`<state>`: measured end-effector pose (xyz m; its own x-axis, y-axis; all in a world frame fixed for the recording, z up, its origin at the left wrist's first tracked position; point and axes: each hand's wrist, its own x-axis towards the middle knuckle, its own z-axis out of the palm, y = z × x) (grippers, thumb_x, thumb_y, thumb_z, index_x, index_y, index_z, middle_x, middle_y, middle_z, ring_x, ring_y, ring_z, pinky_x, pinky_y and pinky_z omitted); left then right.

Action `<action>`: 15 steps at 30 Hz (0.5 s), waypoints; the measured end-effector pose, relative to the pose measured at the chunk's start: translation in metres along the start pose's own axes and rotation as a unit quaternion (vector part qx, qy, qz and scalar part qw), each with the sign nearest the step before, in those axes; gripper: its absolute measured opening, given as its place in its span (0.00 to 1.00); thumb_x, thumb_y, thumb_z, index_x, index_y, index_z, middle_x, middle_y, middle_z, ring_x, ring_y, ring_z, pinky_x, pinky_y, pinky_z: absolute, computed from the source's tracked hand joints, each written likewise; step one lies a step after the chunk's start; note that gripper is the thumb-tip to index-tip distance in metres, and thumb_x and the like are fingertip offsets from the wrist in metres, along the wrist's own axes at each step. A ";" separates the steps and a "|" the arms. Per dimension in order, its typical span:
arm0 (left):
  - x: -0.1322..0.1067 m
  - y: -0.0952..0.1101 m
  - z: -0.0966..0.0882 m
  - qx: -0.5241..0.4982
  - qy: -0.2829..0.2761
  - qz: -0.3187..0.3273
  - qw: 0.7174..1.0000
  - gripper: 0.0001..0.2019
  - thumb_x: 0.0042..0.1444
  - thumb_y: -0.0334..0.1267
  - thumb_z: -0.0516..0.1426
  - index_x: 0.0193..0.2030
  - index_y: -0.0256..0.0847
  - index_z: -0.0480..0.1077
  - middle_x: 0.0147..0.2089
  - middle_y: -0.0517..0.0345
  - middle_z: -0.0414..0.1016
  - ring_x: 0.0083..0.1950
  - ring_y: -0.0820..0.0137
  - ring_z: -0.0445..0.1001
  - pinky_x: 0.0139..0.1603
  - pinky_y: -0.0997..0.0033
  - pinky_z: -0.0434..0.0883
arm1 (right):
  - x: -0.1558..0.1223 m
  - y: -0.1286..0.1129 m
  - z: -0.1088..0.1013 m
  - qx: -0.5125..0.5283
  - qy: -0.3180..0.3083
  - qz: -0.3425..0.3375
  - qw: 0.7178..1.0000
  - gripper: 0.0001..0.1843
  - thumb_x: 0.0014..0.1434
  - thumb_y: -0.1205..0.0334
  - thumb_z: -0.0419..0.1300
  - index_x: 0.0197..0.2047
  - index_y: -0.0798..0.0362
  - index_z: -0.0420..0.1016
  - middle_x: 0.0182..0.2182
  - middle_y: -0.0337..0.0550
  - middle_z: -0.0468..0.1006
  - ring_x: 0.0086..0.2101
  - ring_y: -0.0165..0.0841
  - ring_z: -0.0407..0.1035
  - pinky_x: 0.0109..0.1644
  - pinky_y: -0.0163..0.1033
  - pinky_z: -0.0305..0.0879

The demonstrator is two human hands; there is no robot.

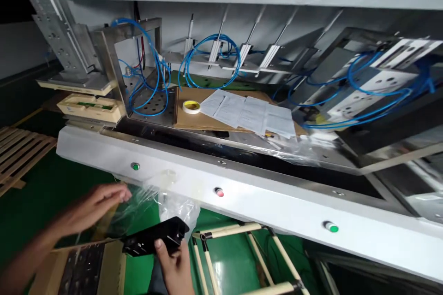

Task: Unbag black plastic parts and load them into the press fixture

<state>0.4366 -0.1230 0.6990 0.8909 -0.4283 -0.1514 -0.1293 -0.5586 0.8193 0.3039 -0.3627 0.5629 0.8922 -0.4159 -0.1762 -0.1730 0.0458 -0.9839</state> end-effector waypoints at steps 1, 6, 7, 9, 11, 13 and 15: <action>0.024 0.009 -0.015 -0.004 -0.028 -0.008 1.000 0.24 0.74 0.55 0.48 0.49 0.43 0.80 0.45 0.53 0.83 0.47 0.64 0.82 0.49 0.69 0.78 | 0.013 -0.005 -0.011 -0.008 -0.006 0.006 1.000 0.31 0.53 0.29 0.71 0.37 0.52 0.82 0.23 0.38 0.71 0.25 0.33 0.64 0.29 0.37 0.66; 0.141 0.033 -0.057 -0.022 -0.140 -0.020 0.990 0.22 0.67 0.53 0.53 0.51 0.37 0.76 0.41 0.50 0.82 0.37 0.65 0.80 0.38 0.69 0.74 | 0.078 -0.037 -0.043 -0.004 -0.050 -0.022 0.999 0.35 0.49 0.26 0.71 0.41 0.50 0.81 0.28 0.43 0.77 0.29 0.37 0.70 0.32 0.39 0.71; 0.161 0.036 -0.057 -0.014 -0.155 -0.027 0.987 0.21 0.66 0.52 0.53 0.50 0.37 0.76 0.41 0.49 0.83 0.36 0.65 0.80 0.36 0.70 0.74 | 0.089 -0.048 -0.042 -0.002 -0.067 -0.033 0.997 0.34 0.50 0.27 0.71 0.42 0.50 0.81 0.32 0.46 0.80 0.34 0.41 0.73 0.37 0.41 0.74; 0.197 0.040 -0.051 0.024 -0.169 -0.038 0.985 0.17 0.65 0.48 0.52 0.47 0.37 0.74 0.41 0.48 0.83 0.33 0.66 0.81 0.34 0.71 0.73 | 0.107 -0.073 -0.035 -0.013 -0.123 -0.046 0.991 0.32 0.56 0.29 0.68 0.47 0.50 0.81 0.40 0.50 0.82 0.42 0.44 0.76 0.47 0.44 0.77; 0.227 0.041 -0.040 0.069 -0.168 -0.038 0.983 0.13 0.64 0.43 0.52 0.43 0.38 0.73 0.41 0.49 0.84 0.31 0.67 0.80 0.31 0.72 0.72 | 0.119 -0.095 -0.025 -0.032 -0.167 -0.044 0.985 0.32 0.62 0.31 0.64 0.53 0.51 0.80 0.44 0.51 0.83 0.46 0.43 0.76 0.53 0.43 0.75; 0.251 0.040 -0.026 0.106 -0.164 -0.026 0.980 0.10 0.63 0.39 0.53 0.40 0.38 0.73 0.40 0.51 0.84 0.29 0.68 0.80 0.31 0.72 0.71 | 0.128 -0.106 -0.015 -0.058 -0.154 -0.024 0.986 0.35 0.65 0.33 0.61 0.62 0.52 0.76 0.41 0.48 0.82 0.42 0.40 0.75 0.49 0.40 0.74; 0.268 0.035 -0.013 0.141 -0.148 -0.007 0.979 0.07 0.62 0.36 0.55 0.38 0.38 0.74 0.39 0.52 0.84 0.32 0.66 0.81 0.34 0.72 0.72 | 0.134 -0.107 -0.008 -0.090 -0.124 0.016 0.988 0.42 0.66 0.32 0.60 0.70 0.54 0.69 0.33 0.42 0.79 0.32 0.35 0.70 0.37 0.37 0.70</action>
<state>0.6765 -0.2486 0.6943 0.7338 -0.5824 -0.3498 -0.2702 -0.7226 0.6362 0.4386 -0.4310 0.6451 0.9560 -0.1799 -0.2319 -0.2548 -0.1167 -0.9599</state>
